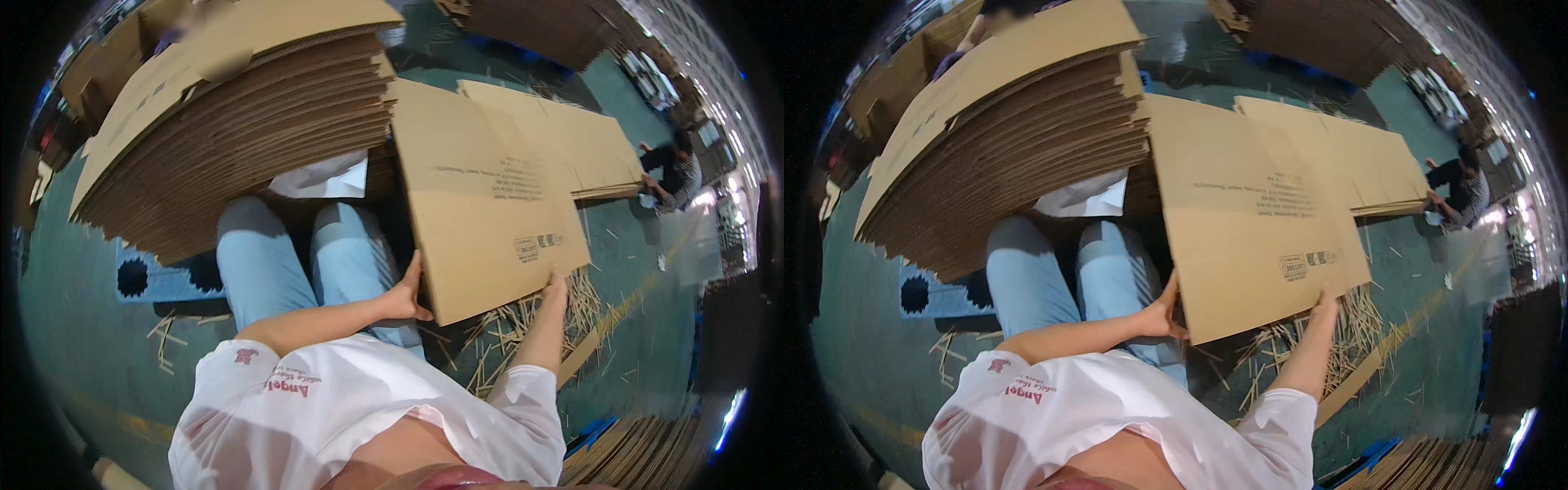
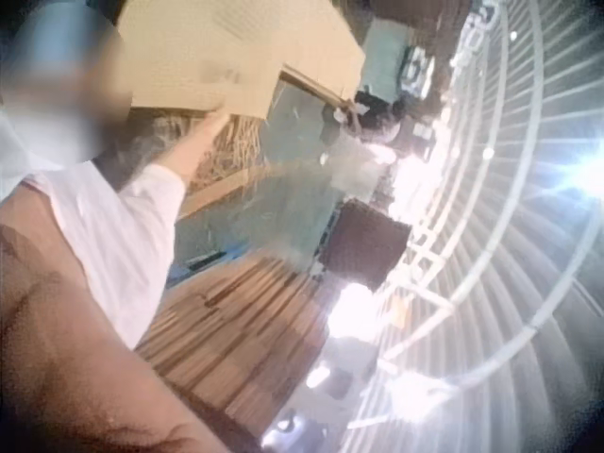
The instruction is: The person sits on the floor and repeatedly picks up flat cardboard sheets from a stack, then places them onto a separate pile. The person handles the cardboard by hand without using any tools.
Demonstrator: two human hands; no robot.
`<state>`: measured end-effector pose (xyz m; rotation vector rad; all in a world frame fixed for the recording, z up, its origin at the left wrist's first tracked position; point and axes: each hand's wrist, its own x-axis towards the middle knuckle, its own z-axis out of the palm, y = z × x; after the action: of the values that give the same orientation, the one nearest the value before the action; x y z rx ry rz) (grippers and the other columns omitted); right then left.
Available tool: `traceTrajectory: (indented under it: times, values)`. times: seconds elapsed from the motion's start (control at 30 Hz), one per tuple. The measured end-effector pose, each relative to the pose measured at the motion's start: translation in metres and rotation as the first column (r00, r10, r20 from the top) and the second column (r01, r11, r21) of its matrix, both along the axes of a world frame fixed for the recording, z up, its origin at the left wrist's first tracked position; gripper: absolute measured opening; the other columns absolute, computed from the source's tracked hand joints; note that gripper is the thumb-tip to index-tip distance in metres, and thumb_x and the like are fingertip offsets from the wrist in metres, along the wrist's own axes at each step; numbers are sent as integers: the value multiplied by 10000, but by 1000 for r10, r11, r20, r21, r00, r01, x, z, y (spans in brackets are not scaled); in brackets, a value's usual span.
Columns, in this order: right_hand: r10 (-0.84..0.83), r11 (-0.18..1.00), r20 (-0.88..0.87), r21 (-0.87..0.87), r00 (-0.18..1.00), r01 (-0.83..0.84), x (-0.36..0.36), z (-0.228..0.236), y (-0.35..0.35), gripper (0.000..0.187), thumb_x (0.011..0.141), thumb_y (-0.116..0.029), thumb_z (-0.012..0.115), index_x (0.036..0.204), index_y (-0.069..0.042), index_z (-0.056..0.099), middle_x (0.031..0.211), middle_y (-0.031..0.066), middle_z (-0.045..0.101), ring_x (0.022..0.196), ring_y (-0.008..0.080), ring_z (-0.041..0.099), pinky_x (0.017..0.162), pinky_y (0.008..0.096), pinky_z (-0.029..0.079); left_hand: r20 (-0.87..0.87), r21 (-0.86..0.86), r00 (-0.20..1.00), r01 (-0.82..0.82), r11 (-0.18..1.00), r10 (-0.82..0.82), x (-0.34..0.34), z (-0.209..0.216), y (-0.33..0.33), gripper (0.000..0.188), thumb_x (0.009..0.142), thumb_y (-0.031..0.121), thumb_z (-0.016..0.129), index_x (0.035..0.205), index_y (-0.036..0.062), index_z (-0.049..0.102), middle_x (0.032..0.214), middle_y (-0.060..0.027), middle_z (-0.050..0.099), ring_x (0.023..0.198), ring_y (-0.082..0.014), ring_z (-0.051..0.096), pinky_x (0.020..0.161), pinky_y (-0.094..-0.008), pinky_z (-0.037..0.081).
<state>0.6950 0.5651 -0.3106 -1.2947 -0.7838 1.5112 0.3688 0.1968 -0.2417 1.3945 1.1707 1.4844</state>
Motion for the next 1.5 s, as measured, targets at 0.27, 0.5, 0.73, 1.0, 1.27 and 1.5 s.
traceTrajectory:
  times: [0.27, 0.5, 0.73, 1.0, 1.27, 1.5]
  values:
    - [58, 940, -51, -334, 997, -72, -111, -48, -149, 524, 864, -266, 601, 1323, -98, 413, 1340, 70, 439, 1205, 243, 423, 1005, 445, 285, 785, -290, 613, 234, 928, 91, -51, 18, -15, 983, 702, 224, 619, 1452, 271, -15, 1495, -55, 116, 1346, -282, 198, 998, -473, 334]
    - [-2, 940, 118, -339, 993, 42, -124, -14, -164, 557, 860, -303, 607, 1325, -72, 405, 1315, 91, 467, 1198, 267, 435, 1041, 514, 192, 530, -509, 829, 144, 849, 177, -61, 79, 0, 973, 700, 309, 648, 1419, 162, 9, 1405, -101, 228, 1225, -272, 353, 882, -486, 404]
    - [39, 922, -369, -345, 928, -176, -100, -14, -206, 492, 917, -375, 472, 1261, -26, 429, 1176, 164, 531, 1014, 309, 565, 799, 438, 515, 240, -329, 960, -59, 943, 144, -7, 106, -20, 947, 584, 73, 650, 1365, 23, 116, 1299, -161, 230, 1224, -294, 302, 1004, -338, 324]
    - [234, 923, -629, -97, 741, -373, -143, 19, -265, 613, 915, -538, 281, 1326, -98, 393, 1297, 112, 466, 1161, 303, 462, 947, 442, 403, 24, -37, 996, 88, 995, -87, -8, 162, -58, 923, 658, 33, 589, 1386, -57, 29, 1402, -220, 163, 1313, -285, 231, 1045, -296, 250]
    - [195, 975, -776, 87, 600, -205, -136, 48, -234, 503, 931, -374, 437, 1326, -65, 387, 1329, 112, 431, 1171, 304, 438, 971, 463, 391, 98, 47, 943, 314, 948, -317, -58, 186, -94, 861, 716, 95, 568, 1390, -56, 55, 1409, -193, 168, 1341, -256, 127, 1089, -330, 139]
    - [297, 954, -809, 230, 507, -192, -245, 169, -242, 455, 906, -331, 517, 1276, -77, 450, 1262, 87, 500, 1129, 275, 487, 952, 442, 425, 162, 106, 980, -130, 986, 112, -156, 245, -175, 768, 758, 178, 593, 1381, -38, 201, 1360, -143, 322, 1265, -214, 298, 1057, -352, 228]
